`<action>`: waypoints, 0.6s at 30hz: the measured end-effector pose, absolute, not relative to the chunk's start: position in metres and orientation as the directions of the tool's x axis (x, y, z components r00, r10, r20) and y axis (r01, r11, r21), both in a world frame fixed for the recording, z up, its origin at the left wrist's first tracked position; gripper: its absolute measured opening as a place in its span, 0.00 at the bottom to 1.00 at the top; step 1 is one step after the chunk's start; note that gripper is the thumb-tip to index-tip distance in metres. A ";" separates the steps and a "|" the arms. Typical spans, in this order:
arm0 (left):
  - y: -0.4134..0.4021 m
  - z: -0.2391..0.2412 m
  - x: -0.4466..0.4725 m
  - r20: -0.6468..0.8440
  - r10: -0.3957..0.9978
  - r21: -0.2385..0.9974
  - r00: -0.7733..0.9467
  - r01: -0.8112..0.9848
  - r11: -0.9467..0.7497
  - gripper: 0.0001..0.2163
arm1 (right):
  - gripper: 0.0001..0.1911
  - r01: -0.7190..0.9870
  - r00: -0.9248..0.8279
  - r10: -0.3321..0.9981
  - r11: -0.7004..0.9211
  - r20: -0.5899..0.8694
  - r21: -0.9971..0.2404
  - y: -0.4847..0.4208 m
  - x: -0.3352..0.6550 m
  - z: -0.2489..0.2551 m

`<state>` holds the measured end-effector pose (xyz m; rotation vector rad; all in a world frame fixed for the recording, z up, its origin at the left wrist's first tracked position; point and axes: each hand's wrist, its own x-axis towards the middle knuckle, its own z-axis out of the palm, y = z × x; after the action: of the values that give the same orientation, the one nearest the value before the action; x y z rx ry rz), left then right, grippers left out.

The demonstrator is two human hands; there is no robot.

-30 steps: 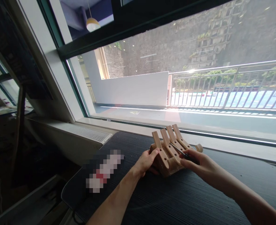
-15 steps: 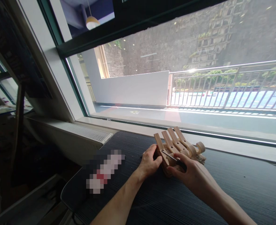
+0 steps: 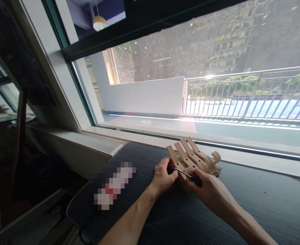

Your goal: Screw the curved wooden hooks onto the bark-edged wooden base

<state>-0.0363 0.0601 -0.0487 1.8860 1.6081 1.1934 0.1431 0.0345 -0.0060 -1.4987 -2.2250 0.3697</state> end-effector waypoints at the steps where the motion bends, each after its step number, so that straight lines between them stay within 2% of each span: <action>1: 0.060 -0.049 -0.036 0.346 0.938 0.751 -0.023 0.606 -0.262 0.18 | 0.14 0.823 -0.309 0.929 0.368 0.204 -0.432 0.035 0.143 -0.006; 10: 0.064 -0.044 -0.049 0.349 0.937 0.753 0.011 0.592 -0.287 0.20 | 0.11 0.865 -0.284 0.940 0.336 0.188 -0.372 0.033 0.146 -0.004; 14: 0.075 -0.027 -0.091 0.441 0.877 0.722 -0.192 0.657 -0.218 0.11 | 0.12 0.873 -0.301 0.939 0.341 0.167 -0.347 0.032 0.148 -0.003; 16: 0.077 -0.021 -0.112 0.416 0.861 0.707 -0.294 0.699 -0.102 0.10 | 0.13 0.876 -0.306 0.937 0.346 0.166 -0.337 0.032 0.149 -0.003; 18: 0.077 -0.020 -0.125 0.354 0.880 0.656 -0.317 0.755 0.008 0.09 | 0.13 0.873 -0.309 0.934 0.353 0.179 -0.336 0.032 0.150 -0.003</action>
<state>-0.1248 0.0765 -0.0200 1.7347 2.1129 1.2004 0.1496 0.0321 -0.0034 -1.5940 -2.2814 0.2505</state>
